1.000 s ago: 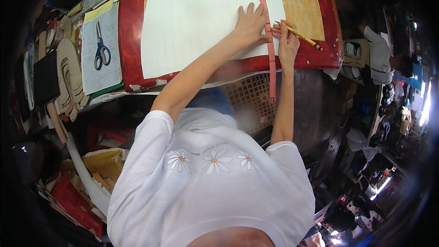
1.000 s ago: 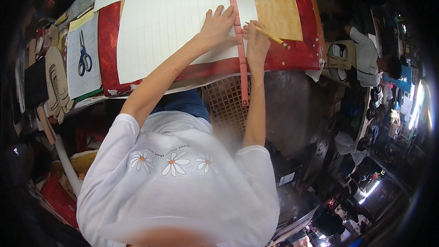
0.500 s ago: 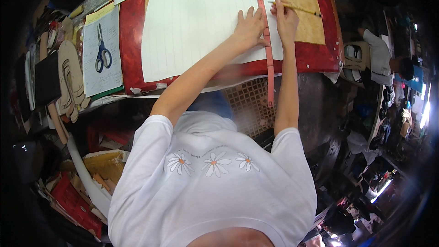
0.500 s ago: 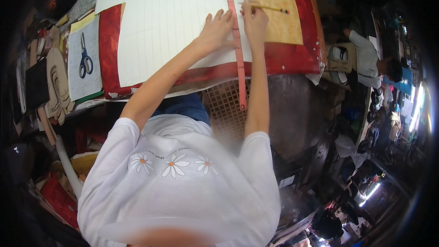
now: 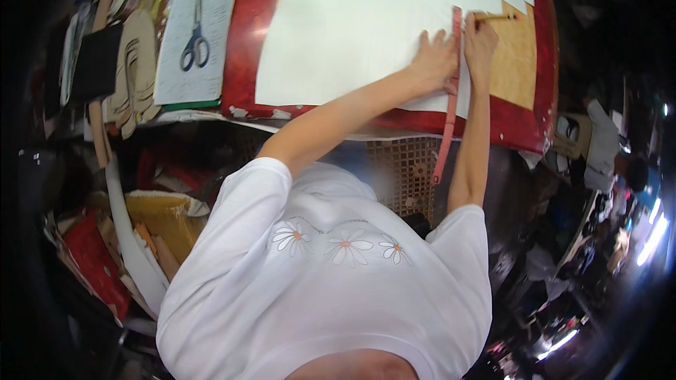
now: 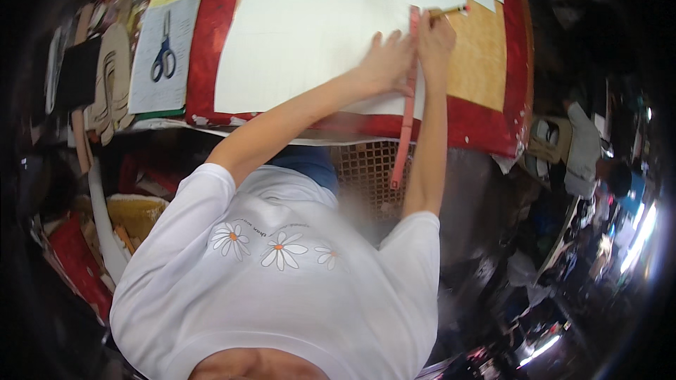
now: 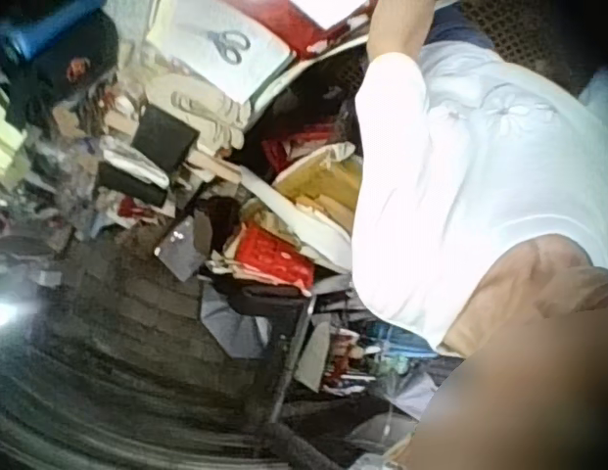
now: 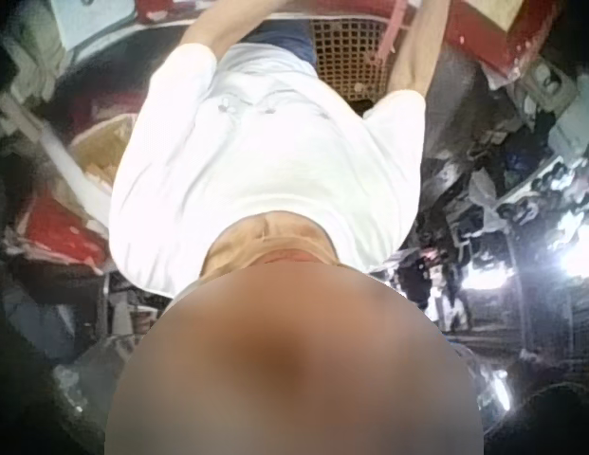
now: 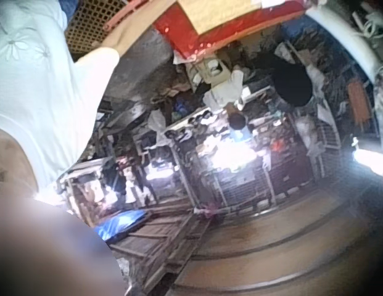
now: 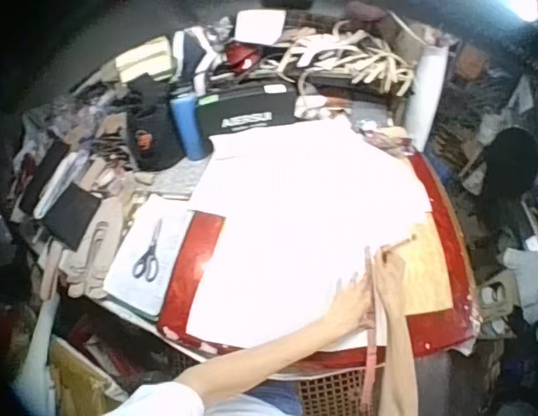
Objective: The person marks a white sheet with a pencil and ruler, then cuts it with scissors. They fold the cut sheet, place a black material on top, and later handle a shoe sole while holding a small paper piece. The sequence ends with the person walking through a workshop area.
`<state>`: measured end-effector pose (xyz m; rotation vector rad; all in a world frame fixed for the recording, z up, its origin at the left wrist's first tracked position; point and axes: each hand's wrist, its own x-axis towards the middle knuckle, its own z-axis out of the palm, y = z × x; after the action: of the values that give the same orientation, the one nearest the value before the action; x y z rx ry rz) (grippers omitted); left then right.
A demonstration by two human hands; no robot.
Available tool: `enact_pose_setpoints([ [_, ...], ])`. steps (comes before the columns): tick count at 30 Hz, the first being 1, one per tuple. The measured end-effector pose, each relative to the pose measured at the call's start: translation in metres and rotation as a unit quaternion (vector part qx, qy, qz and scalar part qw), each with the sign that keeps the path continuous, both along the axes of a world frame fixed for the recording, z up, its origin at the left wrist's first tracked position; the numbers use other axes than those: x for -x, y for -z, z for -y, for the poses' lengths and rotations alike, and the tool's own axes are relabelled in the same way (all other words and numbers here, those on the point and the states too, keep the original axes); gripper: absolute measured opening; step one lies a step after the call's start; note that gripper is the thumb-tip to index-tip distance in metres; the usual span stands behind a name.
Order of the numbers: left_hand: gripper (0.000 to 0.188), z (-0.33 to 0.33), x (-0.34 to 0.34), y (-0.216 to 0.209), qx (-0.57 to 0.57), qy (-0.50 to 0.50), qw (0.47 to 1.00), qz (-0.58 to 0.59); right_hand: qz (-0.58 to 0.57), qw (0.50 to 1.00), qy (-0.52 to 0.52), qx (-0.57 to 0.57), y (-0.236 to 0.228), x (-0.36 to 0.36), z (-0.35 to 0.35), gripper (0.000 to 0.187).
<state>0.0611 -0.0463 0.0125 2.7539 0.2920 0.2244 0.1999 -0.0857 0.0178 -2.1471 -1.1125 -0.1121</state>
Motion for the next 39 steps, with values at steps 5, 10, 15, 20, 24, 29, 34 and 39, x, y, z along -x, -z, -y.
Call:
enact_pose_setpoints([
  [5, 0.081, 0.0, 0.001, 0.0, 0.007, 0.004, 1.0, 0.009, -0.037, 0.996, 0.015, 0.075, -0.022, 0.062, 0.06, 0.026],
  [10, 0.071, 0.004, -0.001, -0.002, 0.036, 0.01, 0.999, -0.004, -0.088, 0.992, 0.027, 0.087, -0.033, 0.115, 0.129, 0.024],
  [15, 0.055, 0.004, 0.007, 0.005, 0.045, 0.0, 0.997, 0.066, -0.255, 0.951, 0.166, -0.051, -0.046, 0.116, 0.159, 0.029],
  [20, 0.023, -0.032, 0.06, 0.019, -0.125, 0.041, 0.981, 0.14, -0.273, 0.937, 0.1, -0.195, -0.049, 0.133, 0.135, 0.028],
  [24, 0.036, -0.089, 0.131, 0.025, -0.097, -0.001, 0.969, 0.227, -0.27, 0.943, 0.034, -0.194, -0.032, 0.167, 0.087, 0.02],
  [29, 0.019, -0.135, 0.225, 0.025, 0.117, -0.23, 0.942, 0.214, -0.294, 0.946, -0.011, -0.135, -0.021, 0.211, 0.016, 0.027],
  [34, 0.023, -0.223, 0.33, 0.019, 0.084, -0.486, 0.812, 0.312, -0.128, 0.971, -0.189, -0.077, -0.012, 0.27, -0.076, 0.021],
  [39, 0.028, -0.263, 0.392, 0.027, -0.048, -0.501, 0.86, 0.083, -0.025, 0.928, -0.343, -0.14, 0.013, 0.31, -0.181, 0.022],
])
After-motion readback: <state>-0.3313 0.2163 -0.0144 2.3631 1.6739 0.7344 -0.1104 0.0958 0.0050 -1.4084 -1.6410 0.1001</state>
